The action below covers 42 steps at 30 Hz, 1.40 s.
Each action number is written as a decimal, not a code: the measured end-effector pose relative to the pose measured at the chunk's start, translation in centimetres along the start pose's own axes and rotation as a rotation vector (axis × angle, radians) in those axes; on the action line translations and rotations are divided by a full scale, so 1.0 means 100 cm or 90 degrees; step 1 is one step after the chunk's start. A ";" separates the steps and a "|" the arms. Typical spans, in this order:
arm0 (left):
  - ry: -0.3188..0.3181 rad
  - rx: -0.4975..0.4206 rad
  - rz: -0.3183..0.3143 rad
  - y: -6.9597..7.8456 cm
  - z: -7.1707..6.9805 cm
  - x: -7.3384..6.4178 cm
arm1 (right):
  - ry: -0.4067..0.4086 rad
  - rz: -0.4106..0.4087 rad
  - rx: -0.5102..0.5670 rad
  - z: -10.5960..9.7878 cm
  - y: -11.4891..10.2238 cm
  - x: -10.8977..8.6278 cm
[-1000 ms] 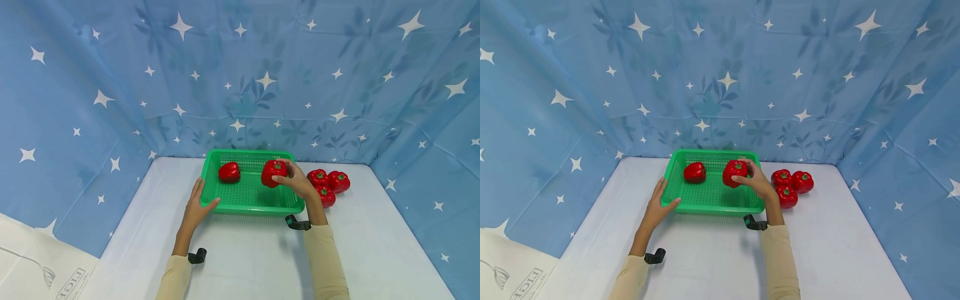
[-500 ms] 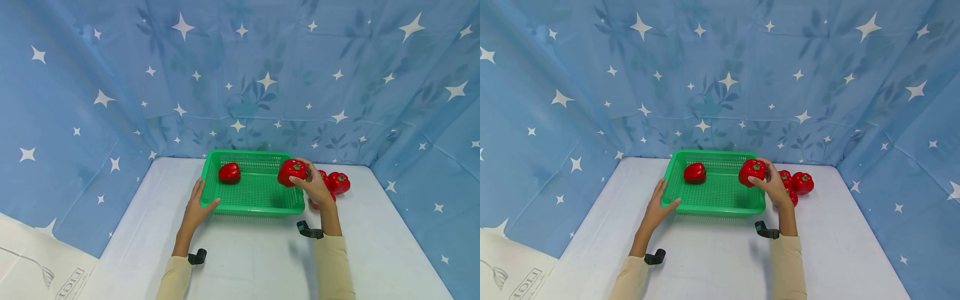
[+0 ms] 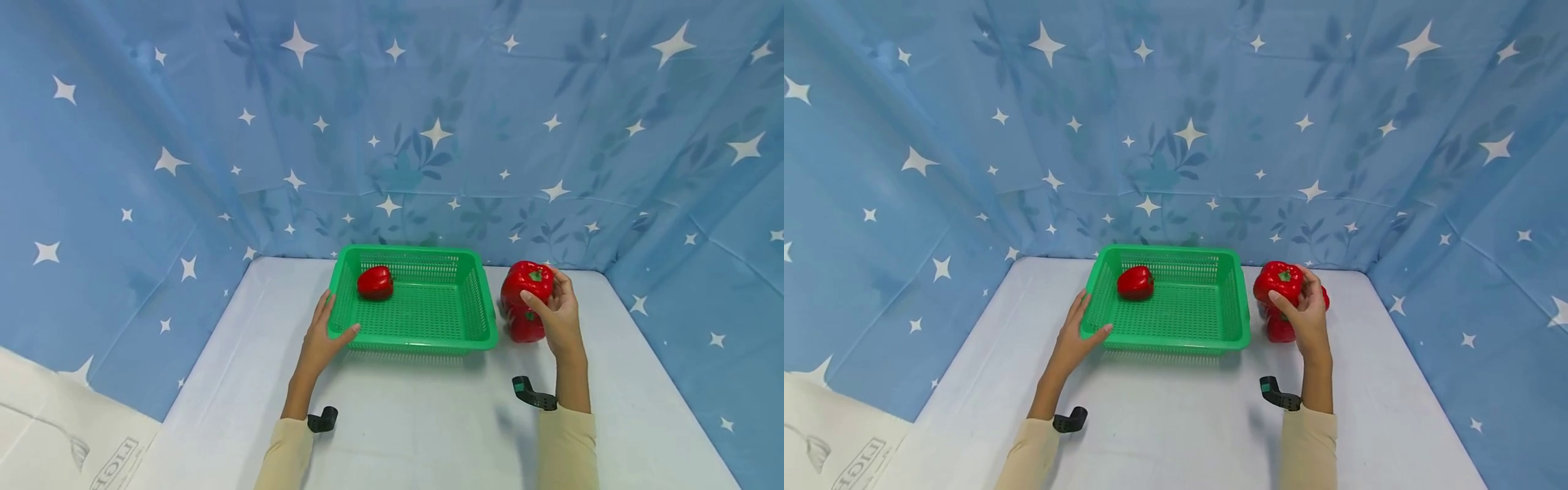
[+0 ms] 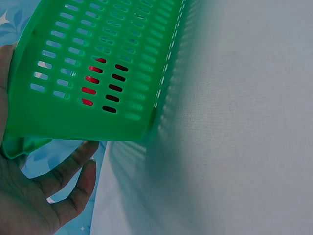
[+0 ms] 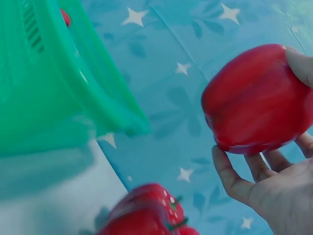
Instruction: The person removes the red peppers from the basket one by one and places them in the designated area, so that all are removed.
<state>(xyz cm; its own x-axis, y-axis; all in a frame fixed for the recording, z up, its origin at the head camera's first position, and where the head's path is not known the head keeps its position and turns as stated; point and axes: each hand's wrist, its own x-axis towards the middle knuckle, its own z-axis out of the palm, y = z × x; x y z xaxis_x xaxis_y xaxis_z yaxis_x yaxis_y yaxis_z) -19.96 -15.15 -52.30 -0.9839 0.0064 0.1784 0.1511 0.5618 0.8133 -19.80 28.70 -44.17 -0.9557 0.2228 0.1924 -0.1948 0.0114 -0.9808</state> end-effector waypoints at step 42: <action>0.005 0.001 0.010 -0.003 0.002 0.002 | 0.361 0.261 -0.032 -0.057 0.084 -0.019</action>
<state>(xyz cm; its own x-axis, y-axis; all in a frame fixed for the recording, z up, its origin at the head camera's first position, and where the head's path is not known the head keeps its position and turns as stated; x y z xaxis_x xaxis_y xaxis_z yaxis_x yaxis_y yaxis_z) -20.21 -15.18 -52.64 -0.9806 0.0094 0.1960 0.1672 0.5630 0.8094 -18.37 33.98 -52.94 -0.6844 0.6929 -0.2269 0.1804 -0.1406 -0.9735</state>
